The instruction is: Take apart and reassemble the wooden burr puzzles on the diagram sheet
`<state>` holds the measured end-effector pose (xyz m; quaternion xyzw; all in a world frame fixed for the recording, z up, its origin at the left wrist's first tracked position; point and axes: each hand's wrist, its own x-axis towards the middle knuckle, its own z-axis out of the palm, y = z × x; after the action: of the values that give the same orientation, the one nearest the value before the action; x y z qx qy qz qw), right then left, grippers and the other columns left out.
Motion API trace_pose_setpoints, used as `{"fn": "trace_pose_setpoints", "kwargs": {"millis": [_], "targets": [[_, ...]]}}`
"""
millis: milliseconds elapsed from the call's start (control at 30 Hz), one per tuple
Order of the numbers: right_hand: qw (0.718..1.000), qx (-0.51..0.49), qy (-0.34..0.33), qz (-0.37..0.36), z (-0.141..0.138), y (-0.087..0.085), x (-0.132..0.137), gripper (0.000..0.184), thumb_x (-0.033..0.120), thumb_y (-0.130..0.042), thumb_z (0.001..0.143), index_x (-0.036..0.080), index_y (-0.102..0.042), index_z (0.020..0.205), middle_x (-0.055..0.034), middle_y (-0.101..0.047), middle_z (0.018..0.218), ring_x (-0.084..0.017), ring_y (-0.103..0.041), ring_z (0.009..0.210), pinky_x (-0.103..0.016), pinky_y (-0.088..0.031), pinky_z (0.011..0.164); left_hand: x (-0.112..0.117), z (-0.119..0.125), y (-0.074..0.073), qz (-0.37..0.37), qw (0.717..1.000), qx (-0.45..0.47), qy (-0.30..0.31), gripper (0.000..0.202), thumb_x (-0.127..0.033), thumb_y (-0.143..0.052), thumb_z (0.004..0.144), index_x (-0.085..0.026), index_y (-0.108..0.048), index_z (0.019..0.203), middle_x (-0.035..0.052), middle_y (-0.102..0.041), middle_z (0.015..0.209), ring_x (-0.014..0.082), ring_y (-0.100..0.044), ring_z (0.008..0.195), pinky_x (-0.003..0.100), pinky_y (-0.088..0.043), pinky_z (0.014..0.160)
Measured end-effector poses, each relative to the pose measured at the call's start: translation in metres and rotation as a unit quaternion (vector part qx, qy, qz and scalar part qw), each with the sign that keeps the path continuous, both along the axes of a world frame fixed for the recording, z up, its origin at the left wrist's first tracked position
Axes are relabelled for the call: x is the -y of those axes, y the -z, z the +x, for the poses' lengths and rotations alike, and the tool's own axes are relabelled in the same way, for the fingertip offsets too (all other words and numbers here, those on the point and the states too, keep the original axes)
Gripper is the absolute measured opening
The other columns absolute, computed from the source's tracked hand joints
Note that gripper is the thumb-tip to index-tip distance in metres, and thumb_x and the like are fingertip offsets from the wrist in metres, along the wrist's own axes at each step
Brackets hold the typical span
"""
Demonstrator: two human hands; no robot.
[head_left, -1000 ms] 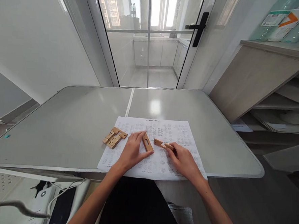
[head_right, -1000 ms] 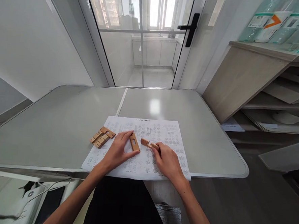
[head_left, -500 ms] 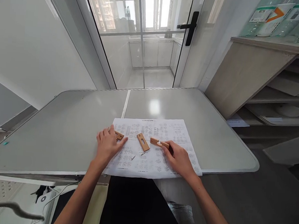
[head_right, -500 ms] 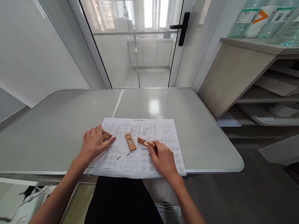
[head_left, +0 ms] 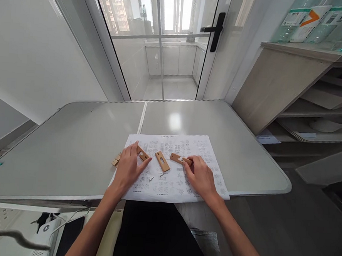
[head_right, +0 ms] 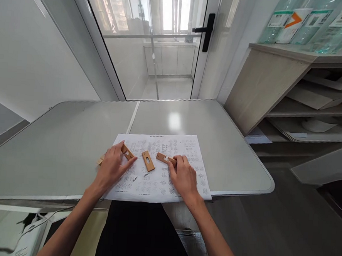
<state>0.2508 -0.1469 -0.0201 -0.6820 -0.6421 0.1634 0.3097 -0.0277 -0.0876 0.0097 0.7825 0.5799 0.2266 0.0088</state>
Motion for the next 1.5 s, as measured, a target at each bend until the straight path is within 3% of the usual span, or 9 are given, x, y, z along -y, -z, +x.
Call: {"fn": "trace_pose_setpoints", "kwargs": {"millis": [267,500,700,867,967,1133,1267,1400,1500], "targets": [[0.999,0.022,0.031,0.009,-0.009,-0.008,0.001,0.031,0.038,-0.051,0.107,0.018,-0.061,0.128,-0.0150,-0.058,0.130,-0.019,-0.068,0.073,-0.029,-0.046,0.055,0.030,0.007,-0.004,-0.005,0.993,0.083,0.086,0.085,-0.046,-0.076,0.094,-0.028,-0.029,0.163,0.0165,-0.054,0.151,0.0371,-0.054,0.141,0.056,-0.047,0.116],[0.996,0.029,-0.083,0.002,-0.045,-0.022,0.007,0.019,0.035,-0.056,0.106,0.022,-0.062,0.119,-0.0101,-0.071,0.118,-0.022,-0.072,0.078,-0.033,-0.053,0.062,0.039,0.009,-0.004,-0.025,0.982,0.148,0.111,0.090,-0.043,-0.085,0.084,-0.031,-0.036,0.158,0.0131,-0.054,0.146,0.0358,-0.057,0.136,0.052,-0.051,0.111],[0.990,0.112,-0.082,-0.037,-0.070,-0.024,-0.007,0.026,0.034,-0.066,0.103,0.021,-0.060,0.124,-0.0133,-0.068,0.125,-0.026,-0.075,0.088,-0.032,-0.054,0.062,0.035,0.006,-0.003,-0.065,0.982,0.137,0.111,0.050,-0.036,-0.083,0.083,-0.025,-0.061,0.127,0.0079,-0.060,0.120,0.0275,-0.066,0.107,0.041,-0.058,0.091],[0.985,0.128,-0.099,-0.064,-0.071,-0.030,-0.013,0.015,0.030,-0.063,0.104,0.020,-0.061,0.115,-0.0134,-0.067,0.123,-0.024,-0.074,0.084,-0.030,-0.049,0.060,0.031,0.000,-0.006,-0.115,0.979,0.130,0.107,0.044,-0.050,-0.084,0.083,-0.025,-0.067,0.115,0.0044,-0.065,0.107,0.0262,-0.067,0.096,0.039,-0.054,0.085],[0.985,0.111,-0.111,-0.067,-0.068,-0.032,-0.013,0.005,0.025,-0.062,0.105,0.021,-0.059,0.105,-0.0119,-0.070,0.115,-0.025,-0.074,0.084,-0.029,-0.045,0.059,0.029,-0.006,-0.010,-0.143,0.975,0.135,0.104,0.042,-0.052,-0.084,0.083,-0.024,-0.069,0.111,0.0030,-0.069,0.102,0.0241,-0.066,0.088,0.036,-0.051,0.080],[0.989,0.061,-0.117,-0.065,-0.062,-0.033,-0.006,0.017,0.025,-0.048,0.110,0.024,-0.056,0.095,-0.0049,-0.072,0.082,-0.024,-0.072,0.070,-0.029,-0.040,0.055,0.031,-0.012,-0.020,-0.203,0.956,0.195,0.086,0.030,-0.053,-0.073,0.092,-0.024,-0.074,0.099,0.0040,-0.075,0.100,0.0246,-0.067,0.090,0.035,-0.049,0.080],[0.987,-0.112,-0.109,-0.044,-0.057,-0.035,0.010,0.021,0.032,-0.042,0.111,0.025,-0.053,0.095,-0.0007,-0.071,0.077,-0.021,-0.069,0.064,-0.029,-0.042,0.055,0.039,0.004,-0.025,-0.254,0.905,0.342,0.005,0.039,-0.058,-0.064,0.095,-0.024,-0.076,0.109,0.0028,-0.071,0.090,0.0202,-0.062,0.076,0.031,-0.047,0.069],[0.975,-0.204,-0.083,-0.009,-0.052,-0.037,0.023,0.025,0.034,-0.040,0.110,0.026,-0.053,0.091,0.0010,-0.068,0.075,-0.019,-0.065,0.060,-0.028,-0.043,0.057,0.049,0.034,-0.026,-0.324,0.808,0.492,0.028,0.049,-0.058,-0.065,0.095,-0.020,-0.071,0.125,0.0011,-0.063,0.089,0.0131,-0.053,0.070,0.028,-0.047,0.068],[0.975,-0.214,-0.061,0.014,-0.048,-0.036,0.026,0.023,0.034,-0.039,0.110,0.025,-0.057,0.098,0.0002,-0.068,0.078,-0.019,-0.064,0.061,-0.029,-0.046,0.059,0.053,0.054,-0.024,-0.335,0.778,0.530,0.025,0.049,-0.055,-0.068,0.093,-0.019,-0.070,0.127,0.0010,-0.061,0.089,0.0120,-0.052,0.072,0.028,-0.049,0.074]]}}
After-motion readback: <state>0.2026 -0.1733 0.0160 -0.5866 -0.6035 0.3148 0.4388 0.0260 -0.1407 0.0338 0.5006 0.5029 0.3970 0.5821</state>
